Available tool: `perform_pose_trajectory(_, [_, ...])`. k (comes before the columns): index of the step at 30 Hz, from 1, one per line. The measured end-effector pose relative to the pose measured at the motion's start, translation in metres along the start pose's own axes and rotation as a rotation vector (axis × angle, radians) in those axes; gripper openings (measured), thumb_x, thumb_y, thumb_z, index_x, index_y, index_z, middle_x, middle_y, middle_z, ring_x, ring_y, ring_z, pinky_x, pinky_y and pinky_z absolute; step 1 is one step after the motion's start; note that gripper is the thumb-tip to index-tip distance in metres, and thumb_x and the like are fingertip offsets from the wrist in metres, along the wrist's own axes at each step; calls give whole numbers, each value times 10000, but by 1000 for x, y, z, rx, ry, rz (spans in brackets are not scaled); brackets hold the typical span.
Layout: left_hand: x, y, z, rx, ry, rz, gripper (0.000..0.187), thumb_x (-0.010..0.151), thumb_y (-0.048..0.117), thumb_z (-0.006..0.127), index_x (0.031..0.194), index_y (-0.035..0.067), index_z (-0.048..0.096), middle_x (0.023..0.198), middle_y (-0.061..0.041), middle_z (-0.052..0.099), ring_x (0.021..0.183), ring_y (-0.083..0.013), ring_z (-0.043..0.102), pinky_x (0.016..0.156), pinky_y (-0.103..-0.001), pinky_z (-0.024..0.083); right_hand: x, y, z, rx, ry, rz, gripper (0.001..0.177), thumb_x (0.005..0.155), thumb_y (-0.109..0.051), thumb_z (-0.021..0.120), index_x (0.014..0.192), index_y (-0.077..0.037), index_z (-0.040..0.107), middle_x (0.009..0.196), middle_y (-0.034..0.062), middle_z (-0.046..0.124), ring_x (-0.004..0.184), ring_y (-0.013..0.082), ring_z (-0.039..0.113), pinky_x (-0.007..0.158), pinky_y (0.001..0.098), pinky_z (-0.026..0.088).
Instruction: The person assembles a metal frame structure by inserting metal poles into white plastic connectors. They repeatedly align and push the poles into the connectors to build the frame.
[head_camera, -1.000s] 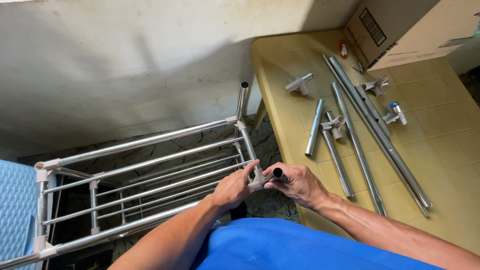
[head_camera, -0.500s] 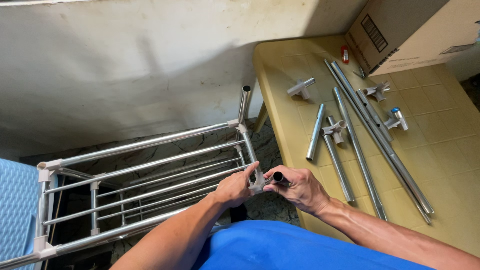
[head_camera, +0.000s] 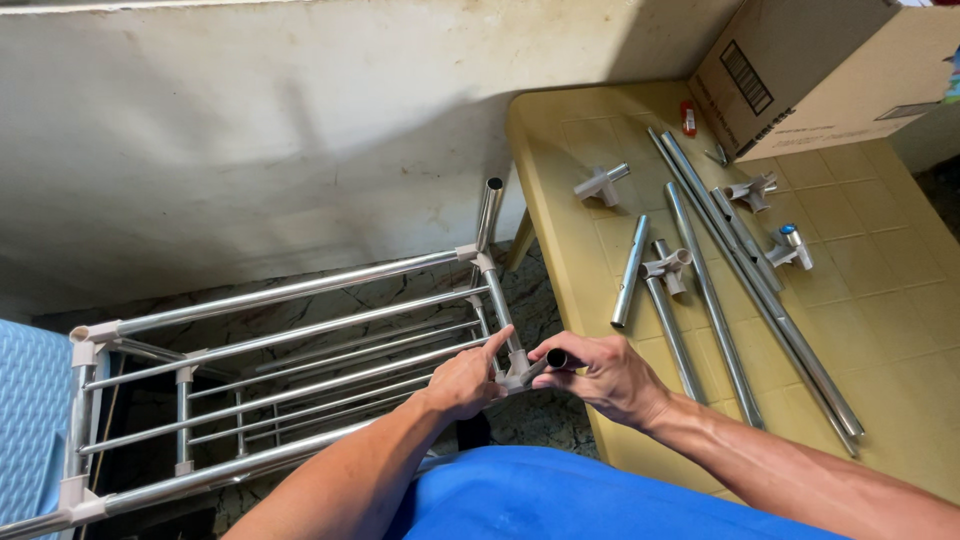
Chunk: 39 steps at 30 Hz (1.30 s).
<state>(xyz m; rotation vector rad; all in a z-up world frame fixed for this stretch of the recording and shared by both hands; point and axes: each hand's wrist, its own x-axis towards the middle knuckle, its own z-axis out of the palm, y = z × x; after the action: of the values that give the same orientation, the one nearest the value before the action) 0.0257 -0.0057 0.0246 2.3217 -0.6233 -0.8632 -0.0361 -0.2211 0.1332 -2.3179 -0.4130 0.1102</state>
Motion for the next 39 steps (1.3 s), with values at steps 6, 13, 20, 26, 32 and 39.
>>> perform_pose_trajectory(6, [-1,1,-3,-33,12,0,1142,776,180,825,1646,227,87,1056,-134,711,1049,-339,682,907,-443,526,1,-3,-7,-37,57,-204,357,817,-274,821,1088,-76,699,928,84,786,850,224,772,747,345,590])
perform_pose_trajectory(13, [2,-4,-1,-43,43,13,1176,749,178,854,1639,201,87,1068,-147,708,1067,-352,673,903,-449,520,1,-6,-7,-29,-56,13,266,822,-238,798,1050,-118,733,860,64,801,785,181,801,675,331,613])
perform_pose_trajectory(20, [4,-6,1,-56,31,-8,1191,745,186,855,1642,208,71,1070,-140,714,1068,-338,682,915,-437,522,3,-10,-1,-138,40,-13,339,822,-336,803,1057,-112,705,869,86,785,794,211,779,705,348,601])
perform_pose_trajectory(26, [4,-10,2,-65,44,2,1202,750,203,865,1642,191,59,1065,-148,708,1060,-339,680,918,-432,524,8,-7,-12,-62,-77,-203,268,882,-220,732,1112,-84,706,994,106,795,848,234,778,729,359,601])
perform_pose_trajectory(32, [6,-15,5,-75,50,9,1200,752,218,874,1628,152,58,1034,-148,713,1046,-342,681,922,-435,518,2,-13,-3,-132,-47,35,292,848,-300,794,1062,-118,712,887,75,791,804,194,796,671,343,612])
perform_pose_trajectory(39, [-4,-26,-12,-57,108,49,1161,772,285,848,1623,93,81,994,-129,726,1000,-336,696,882,-446,536,11,-16,-22,-47,-68,-239,351,834,-159,754,1156,-46,672,1008,130,764,908,289,745,762,400,576])
